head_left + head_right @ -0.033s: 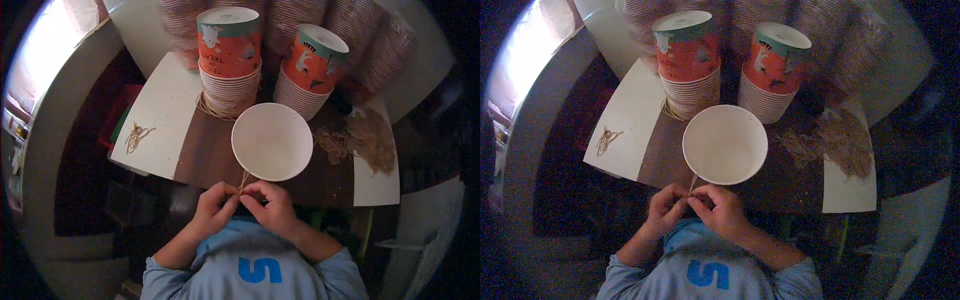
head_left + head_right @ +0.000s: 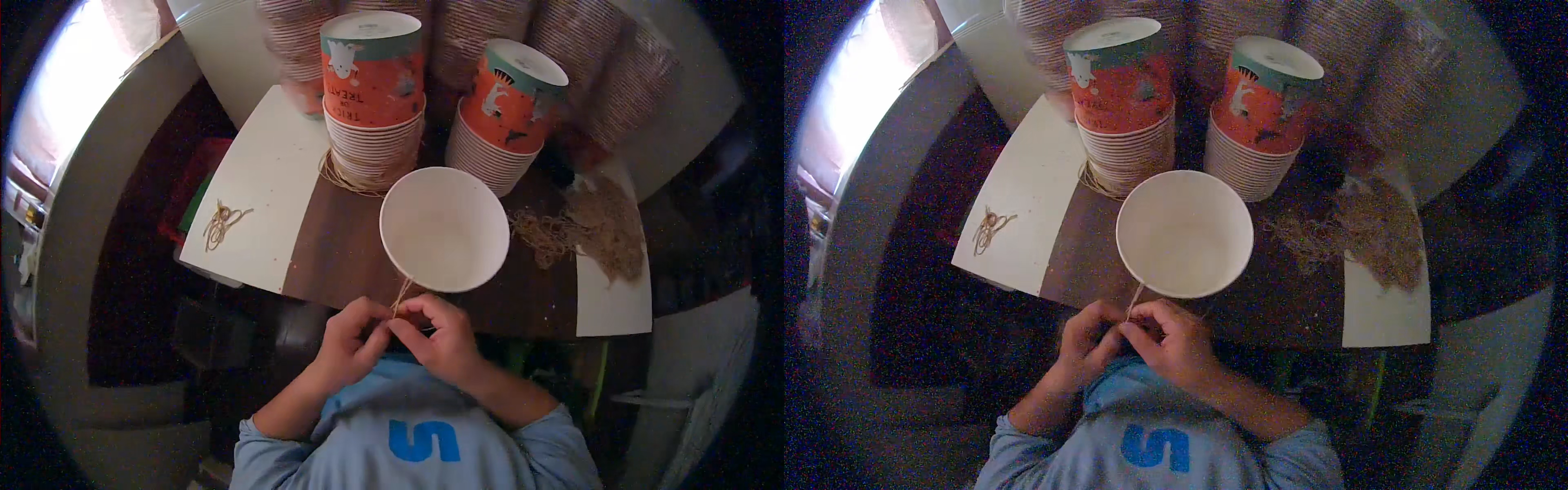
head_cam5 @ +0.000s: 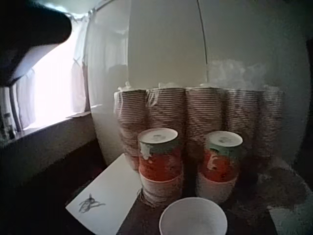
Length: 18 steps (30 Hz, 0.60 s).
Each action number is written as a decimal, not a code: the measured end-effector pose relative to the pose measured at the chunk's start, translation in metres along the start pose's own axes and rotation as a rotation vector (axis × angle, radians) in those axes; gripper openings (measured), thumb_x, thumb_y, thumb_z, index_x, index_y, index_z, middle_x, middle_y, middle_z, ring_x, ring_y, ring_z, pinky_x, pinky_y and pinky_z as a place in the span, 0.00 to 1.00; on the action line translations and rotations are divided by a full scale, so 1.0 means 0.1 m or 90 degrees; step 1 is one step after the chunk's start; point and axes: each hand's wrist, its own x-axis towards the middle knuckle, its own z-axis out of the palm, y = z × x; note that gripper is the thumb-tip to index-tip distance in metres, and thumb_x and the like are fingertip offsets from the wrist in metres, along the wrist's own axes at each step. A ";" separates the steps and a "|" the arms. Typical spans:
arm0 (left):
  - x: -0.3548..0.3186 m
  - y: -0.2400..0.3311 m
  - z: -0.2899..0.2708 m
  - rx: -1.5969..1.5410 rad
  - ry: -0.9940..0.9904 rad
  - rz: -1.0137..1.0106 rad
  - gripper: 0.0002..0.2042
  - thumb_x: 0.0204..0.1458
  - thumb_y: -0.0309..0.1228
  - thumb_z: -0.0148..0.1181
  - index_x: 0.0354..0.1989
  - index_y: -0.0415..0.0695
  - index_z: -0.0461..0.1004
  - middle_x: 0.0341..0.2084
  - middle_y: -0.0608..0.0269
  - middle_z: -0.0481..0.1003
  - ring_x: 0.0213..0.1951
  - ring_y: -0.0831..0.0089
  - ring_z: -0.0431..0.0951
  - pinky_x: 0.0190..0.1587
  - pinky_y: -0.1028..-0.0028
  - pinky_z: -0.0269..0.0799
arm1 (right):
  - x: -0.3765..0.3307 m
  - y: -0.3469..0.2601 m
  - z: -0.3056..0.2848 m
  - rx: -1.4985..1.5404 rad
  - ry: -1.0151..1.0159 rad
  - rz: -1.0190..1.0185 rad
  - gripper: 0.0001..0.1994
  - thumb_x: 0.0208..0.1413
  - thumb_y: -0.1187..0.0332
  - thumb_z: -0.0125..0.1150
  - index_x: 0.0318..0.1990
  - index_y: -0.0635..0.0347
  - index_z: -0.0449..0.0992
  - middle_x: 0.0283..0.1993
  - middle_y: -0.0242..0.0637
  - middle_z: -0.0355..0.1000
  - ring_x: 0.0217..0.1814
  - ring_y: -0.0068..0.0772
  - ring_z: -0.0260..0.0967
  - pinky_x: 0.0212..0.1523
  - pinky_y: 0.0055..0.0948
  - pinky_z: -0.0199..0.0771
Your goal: Attaching rubber bands to paper cups to create handles.
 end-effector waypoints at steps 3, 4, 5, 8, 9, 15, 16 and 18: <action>0.04 0.11 0.03 0.130 0.011 0.091 0.05 0.48 0.23 0.55 0.34 0.39 0.70 0.25 0.61 0.69 0.26 0.80 0.69 0.25 0.79 0.66 | -0.02 0.06 0.04 0.075 0.035 0.043 0.04 0.50 0.75 0.59 0.32 0.65 0.73 0.31 0.35 0.73 0.32 0.20 0.70 0.34 0.22 0.72; 0.04 0.11 0.04 0.128 0.011 0.091 0.05 0.48 0.23 0.55 0.34 0.39 0.70 0.25 0.61 0.69 0.26 0.80 0.69 0.25 0.79 0.66 | -0.03 0.09 0.04 0.124 0.034 0.070 0.04 0.50 0.75 0.59 0.34 0.65 0.73 0.31 0.34 0.73 0.32 0.19 0.70 0.34 0.21 0.72; 0.05 0.11 0.04 0.108 0.007 0.072 0.06 0.48 0.23 0.56 0.35 0.39 0.70 0.25 0.61 0.69 0.25 0.79 0.70 0.25 0.78 0.67 | -0.04 0.11 0.04 0.123 0.034 0.070 0.04 0.50 0.75 0.59 0.34 0.65 0.73 0.31 0.34 0.73 0.32 0.19 0.70 0.34 0.21 0.72; 0.08 0.15 0.09 0.068 0.031 0.062 0.10 0.45 0.22 0.56 0.38 0.40 0.70 0.24 0.60 0.70 0.24 0.73 0.72 0.25 0.75 0.69 | -0.05 0.16 -0.01 0.108 0.035 0.077 0.04 0.50 0.76 0.58 0.34 0.65 0.73 0.32 0.33 0.73 0.32 0.18 0.69 0.34 0.20 0.71; 0.10 0.17 0.10 0.048 0.058 0.069 0.12 0.43 0.20 0.56 0.39 0.40 0.70 0.24 0.59 0.70 0.24 0.69 0.73 0.25 0.73 0.70 | -0.05 0.17 -0.03 0.095 0.025 0.061 0.04 0.50 0.76 0.59 0.33 0.65 0.73 0.31 0.33 0.73 0.32 0.19 0.69 0.33 0.20 0.71; 0.31 0.15 0.00 0.247 -0.125 0.217 0.23 0.33 0.17 0.56 0.44 0.41 0.69 0.26 0.56 0.71 0.25 0.60 0.74 0.27 0.68 0.72 | -0.05 0.07 -0.18 -0.040 -0.017 0.015 0.04 0.48 0.73 0.61 0.30 0.64 0.74 0.28 0.36 0.73 0.31 0.19 0.70 0.32 0.21 0.70; 0.32 0.14 0.02 0.247 -0.125 0.217 0.23 0.33 0.17 0.56 0.44 0.41 0.69 0.26 0.56 0.71 0.25 0.60 0.74 0.27 0.68 0.72 | -0.06 0.08 -0.21 -0.067 -0.027 0.008 0.05 0.48 0.73 0.62 0.30 0.64 0.74 0.28 0.36 0.73 0.31 0.19 0.70 0.31 0.22 0.71; 0.34 0.09 0.06 0.199 -0.077 0.264 0.23 0.34 0.18 0.57 0.45 0.42 0.69 0.26 0.56 0.71 0.26 0.61 0.75 0.27 0.67 0.72 | -0.07 0.12 -0.25 -0.063 -0.032 0.019 0.05 0.47 0.72 0.62 0.30 0.64 0.74 0.28 0.36 0.73 0.30 0.19 0.69 0.31 0.22 0.71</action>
